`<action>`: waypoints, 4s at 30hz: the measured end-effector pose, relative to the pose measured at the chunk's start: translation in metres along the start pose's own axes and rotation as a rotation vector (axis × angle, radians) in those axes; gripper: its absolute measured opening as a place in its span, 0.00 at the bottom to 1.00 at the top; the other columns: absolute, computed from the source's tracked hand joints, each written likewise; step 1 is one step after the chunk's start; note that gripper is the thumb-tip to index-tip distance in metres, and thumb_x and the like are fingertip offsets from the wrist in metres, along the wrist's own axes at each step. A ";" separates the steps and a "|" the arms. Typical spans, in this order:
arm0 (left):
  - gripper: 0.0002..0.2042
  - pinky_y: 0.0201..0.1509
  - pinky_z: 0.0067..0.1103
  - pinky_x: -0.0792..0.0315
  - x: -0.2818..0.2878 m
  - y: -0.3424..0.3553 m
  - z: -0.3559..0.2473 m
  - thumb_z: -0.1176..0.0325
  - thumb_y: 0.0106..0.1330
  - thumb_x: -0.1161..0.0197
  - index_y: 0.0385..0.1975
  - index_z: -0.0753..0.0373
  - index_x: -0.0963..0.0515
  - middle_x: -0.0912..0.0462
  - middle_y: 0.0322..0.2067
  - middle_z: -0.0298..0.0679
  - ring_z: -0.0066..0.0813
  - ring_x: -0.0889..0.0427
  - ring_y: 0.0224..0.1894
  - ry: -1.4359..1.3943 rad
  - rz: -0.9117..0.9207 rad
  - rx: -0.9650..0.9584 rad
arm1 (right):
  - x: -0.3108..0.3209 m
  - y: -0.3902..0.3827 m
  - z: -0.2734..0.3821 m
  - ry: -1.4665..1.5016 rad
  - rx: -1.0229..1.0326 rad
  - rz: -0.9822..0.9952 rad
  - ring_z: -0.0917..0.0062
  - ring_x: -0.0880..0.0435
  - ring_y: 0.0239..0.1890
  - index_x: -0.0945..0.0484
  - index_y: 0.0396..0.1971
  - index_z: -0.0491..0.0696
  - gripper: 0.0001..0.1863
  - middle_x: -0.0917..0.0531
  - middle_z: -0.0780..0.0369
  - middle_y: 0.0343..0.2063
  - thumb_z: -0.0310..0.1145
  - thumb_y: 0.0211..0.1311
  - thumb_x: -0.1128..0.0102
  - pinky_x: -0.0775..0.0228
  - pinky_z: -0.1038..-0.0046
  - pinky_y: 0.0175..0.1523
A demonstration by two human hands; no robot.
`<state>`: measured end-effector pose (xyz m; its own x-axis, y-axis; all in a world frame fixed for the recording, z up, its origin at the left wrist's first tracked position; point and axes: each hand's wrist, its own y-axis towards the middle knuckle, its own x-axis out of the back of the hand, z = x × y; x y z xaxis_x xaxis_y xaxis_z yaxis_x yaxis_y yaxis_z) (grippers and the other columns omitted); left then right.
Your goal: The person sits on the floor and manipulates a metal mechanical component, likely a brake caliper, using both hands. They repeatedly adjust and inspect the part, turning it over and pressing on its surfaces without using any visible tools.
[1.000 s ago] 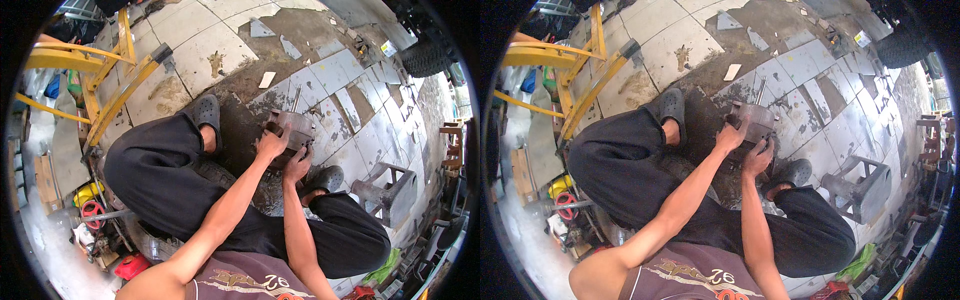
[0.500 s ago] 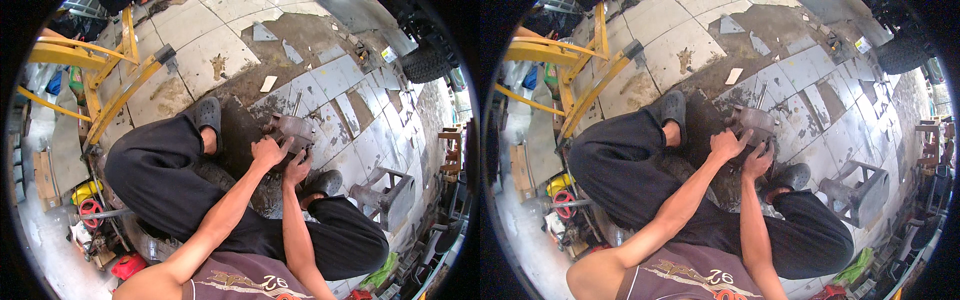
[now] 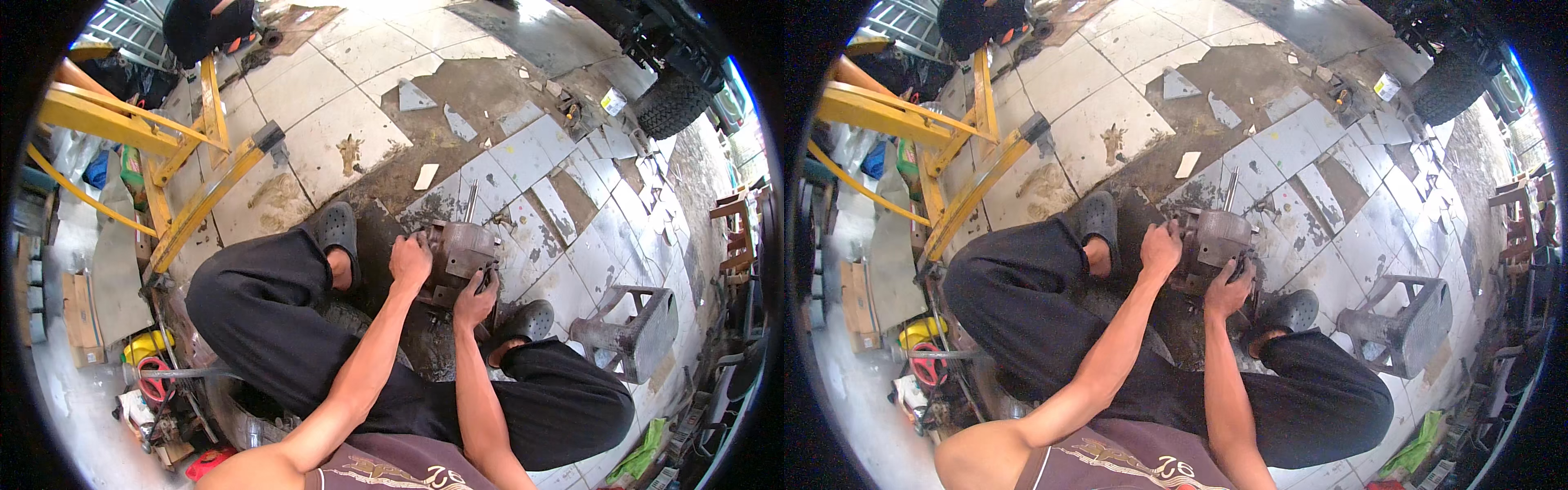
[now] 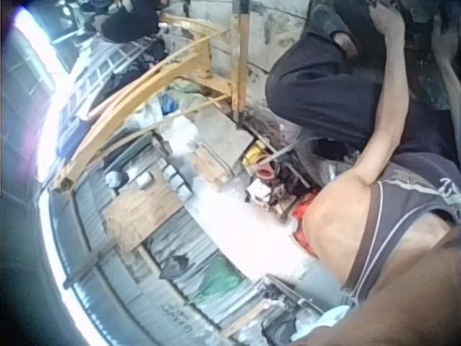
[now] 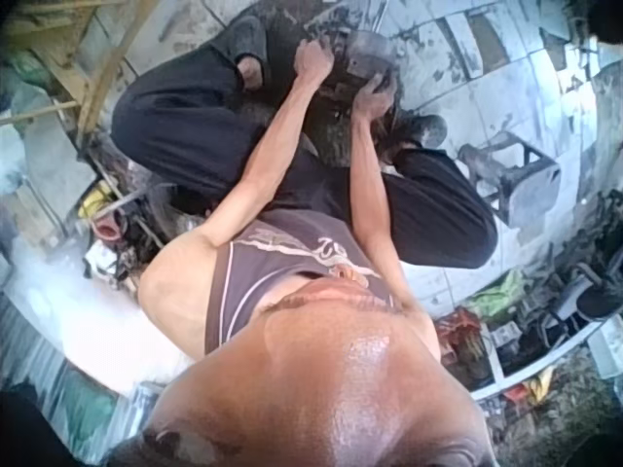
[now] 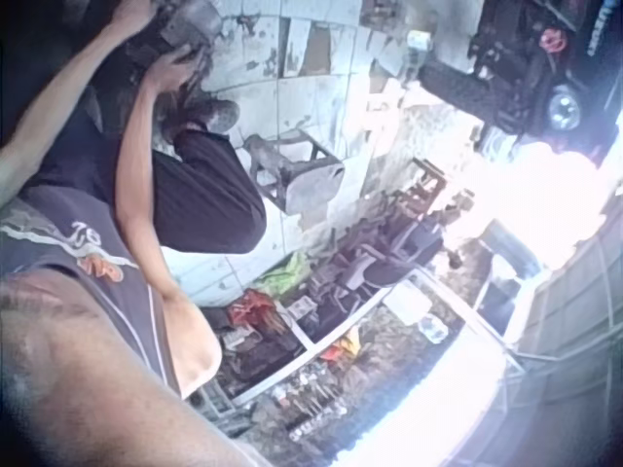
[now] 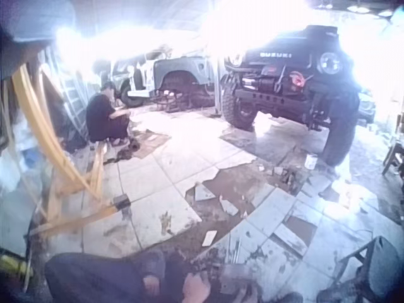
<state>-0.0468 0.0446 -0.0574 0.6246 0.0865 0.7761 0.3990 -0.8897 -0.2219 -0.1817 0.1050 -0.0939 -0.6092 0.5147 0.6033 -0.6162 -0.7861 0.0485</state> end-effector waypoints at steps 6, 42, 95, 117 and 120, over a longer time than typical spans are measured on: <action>0.18 0.50 0.46 0.25 -0.009 -0.017 0.008 0.56 0.78 0.53 0.56 0.55 0.21 0.14 0.36 0.55 0.57 0.15 0.42 0.008 -0.066 -0.042 | 0.001 -0.005 0.009 0.009 -0.065 0.027 0.48 0.25 0.59 0.26 0.58 0.40 0.26 0.22 0.48 0.58 0.47 0.74 0.48 0.36 0.54 0.63; 0.56 0.68 0.43 0.36 -0.009 0.003 -0.005 0.24 0.66 0.69 0.75 0.76 0.61 0.20 0.49 0.72 0.63 0.21 0.58 -0.101 0.406 0.199 | -0.004 -0.002 0.001 -0.009 -0.001 0.015 0.49 0.25 0.61 0.23 0.56 0.40 0.26 0.23 0.48 0.59 0.47 0.73 0.47 0.35 0.55 0.65; 0.58 0.75 0.53 0.57 -0.003 -0.013 -0.019 0.21 0.62 0.65 0.76 0.69 0.66 0.31 0.64 0.66 0.62 0.33 0.69 -0.174 0.596 0.298 | -0.001 0.006 -0.013 -0.058 0.011 -0.056 0.53 0.25 0.62 0.21 0.53 0.39 0.23 0.19 0.48 0.54 0.44 0.72 0.44 0.37 0.56 0.67; 0.56 0.73 0.60 0.58 -0.015 -0.025 -0.013 0.19 0.61 0.67 0.78 0.57 0.71 0.30 0.65 0.61 0.63 0.31 0.67 -0.003 0.530 0.168 | -0.004 0.002 -0.006 -0.034 0.022 -0.038 0.53 0.25 0.63 0.21 0.52 0.38 0.23 0.19 0.48 0.55 0.43 0.72 0.45 0.38 0.56 0.68; 0.57 0.75 0.58 0.60 0.007 -0.018 -0.022 0.20 0.61 0.66 0.77 0.60 0.71 0.28 0.63 0.63 0.62 0.30 0.67 -0.074 0.640 0.233 | -0.002 0.006 -0.013 -0.059 0.016 -0.053 0.53 0.25 0.63 0.21 0.52 0.38 0.23 0.19 0.48 0.55 0.43 0.72 0.45 0.38 0.56 0.68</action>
<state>-0.0640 0.0511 -0.0352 0.8267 -0.3865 0.4089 0.0647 -0.6566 -0.7515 -0.1903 0.1038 -0.1051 -0.5454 0.5351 0.6451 -0.6384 -0.7639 0.0939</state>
